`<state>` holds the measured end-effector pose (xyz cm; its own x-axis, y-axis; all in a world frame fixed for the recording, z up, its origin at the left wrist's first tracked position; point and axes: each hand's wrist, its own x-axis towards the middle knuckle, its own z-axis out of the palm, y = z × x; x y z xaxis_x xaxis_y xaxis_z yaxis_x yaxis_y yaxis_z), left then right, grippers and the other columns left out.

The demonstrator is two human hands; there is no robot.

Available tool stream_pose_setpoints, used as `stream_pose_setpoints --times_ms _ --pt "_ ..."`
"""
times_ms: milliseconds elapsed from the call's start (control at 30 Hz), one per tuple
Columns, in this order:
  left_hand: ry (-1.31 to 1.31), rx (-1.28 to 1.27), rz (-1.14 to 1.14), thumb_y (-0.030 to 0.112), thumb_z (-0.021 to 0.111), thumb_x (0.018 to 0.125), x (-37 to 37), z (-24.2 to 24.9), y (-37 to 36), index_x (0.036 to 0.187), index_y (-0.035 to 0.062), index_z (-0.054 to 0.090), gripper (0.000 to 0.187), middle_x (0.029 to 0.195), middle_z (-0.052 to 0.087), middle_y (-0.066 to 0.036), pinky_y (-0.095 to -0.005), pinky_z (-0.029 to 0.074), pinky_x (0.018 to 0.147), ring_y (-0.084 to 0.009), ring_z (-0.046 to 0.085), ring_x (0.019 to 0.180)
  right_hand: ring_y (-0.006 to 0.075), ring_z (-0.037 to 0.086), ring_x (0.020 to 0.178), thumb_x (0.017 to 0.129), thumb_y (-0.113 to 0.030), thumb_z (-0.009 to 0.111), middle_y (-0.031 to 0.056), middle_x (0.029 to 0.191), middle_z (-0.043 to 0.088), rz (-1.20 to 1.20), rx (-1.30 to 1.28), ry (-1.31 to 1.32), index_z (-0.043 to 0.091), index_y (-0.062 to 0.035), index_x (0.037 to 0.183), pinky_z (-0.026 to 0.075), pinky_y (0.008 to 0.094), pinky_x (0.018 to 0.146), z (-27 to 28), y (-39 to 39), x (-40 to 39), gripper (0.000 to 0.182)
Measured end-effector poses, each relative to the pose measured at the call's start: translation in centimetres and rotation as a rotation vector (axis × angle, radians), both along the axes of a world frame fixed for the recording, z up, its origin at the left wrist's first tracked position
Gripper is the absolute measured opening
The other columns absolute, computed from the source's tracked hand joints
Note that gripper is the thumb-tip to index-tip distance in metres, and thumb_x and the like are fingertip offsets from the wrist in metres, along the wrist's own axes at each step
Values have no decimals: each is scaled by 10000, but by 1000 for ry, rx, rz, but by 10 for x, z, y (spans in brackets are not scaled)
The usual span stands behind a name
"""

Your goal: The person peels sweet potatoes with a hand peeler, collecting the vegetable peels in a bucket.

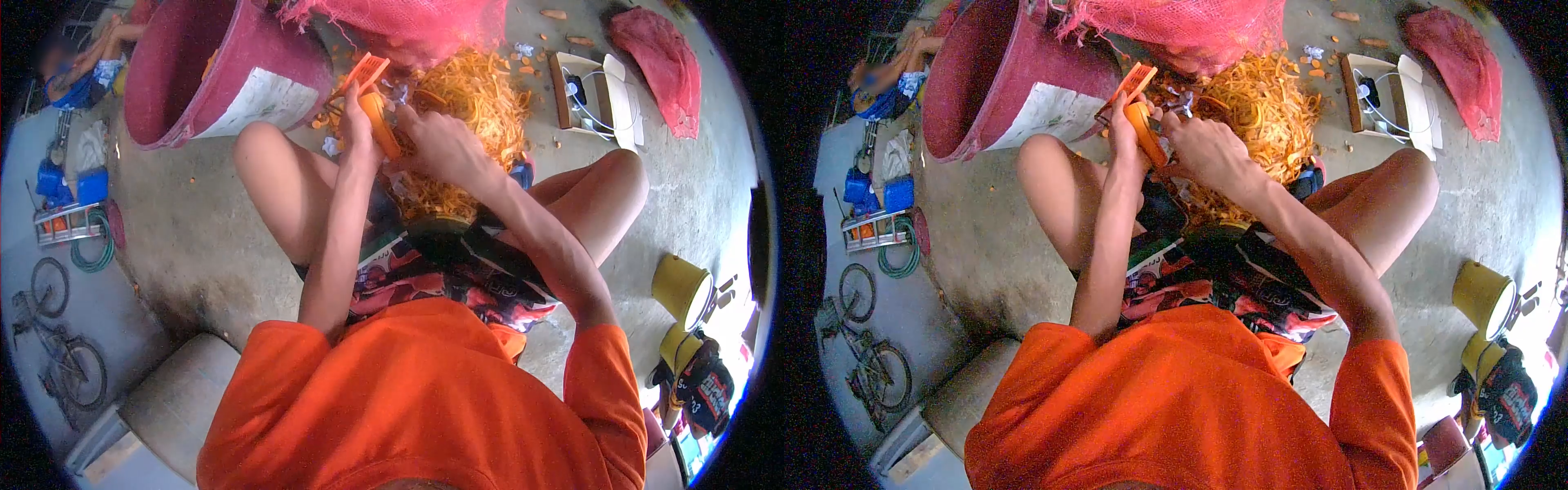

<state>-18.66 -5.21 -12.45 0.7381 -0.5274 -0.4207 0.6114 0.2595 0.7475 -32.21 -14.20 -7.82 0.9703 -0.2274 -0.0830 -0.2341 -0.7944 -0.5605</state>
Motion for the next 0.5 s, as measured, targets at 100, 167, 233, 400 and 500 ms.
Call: stream_pose_setpoints --times_ms 100,167,233,400,500 --pt "4 8 -8 456 419 1055 -2 6 0 924 85 554 416 730 525 -51 -339 446 672 -201 497 667 442 697 765 815 -467 782 235 755 686 -10 -33 13 510 -27 1244 553 527 674 0 2 1 672" --pt "-7 22 -12 465 414 1059 -1 6 0 930 98 551 413 748 525 -47 -339 441 660 -194 500 675 435 700 759 825 -478 769 229 751 688 -23 -44 12 516 -34 1246 555 524 670 -1 3 1 662" --pt "52 9 -15 466 405 1063 7 0 4 936 107 548 406 760 526 -42 -338 436 647 -187 500 677 423 706 747 853 -480 741 220 745 690 -13 -65 28 537 -53 1236 556 526 656 -4 6 -1 610" --pt "101 -58 -64 469 376 1073 13 -4 9 958 132 540 391 780 523 -26 -330 422 613 -167 496 675 414 706 723 890 -520 681 209 731 687 -13 -86 -12 559 -73 1220 549 527 620 -3 9 -3 569" --pt "141 -16 -6 476 371 1073 15 -3 7 969 131 542 399 773 515 -23 -323 420 604 -169 492 675 410 705 714 900 -554 651 203 725 685 -13 -104 14 562 -79 1217 543 523 603 -5 9 -1 578"
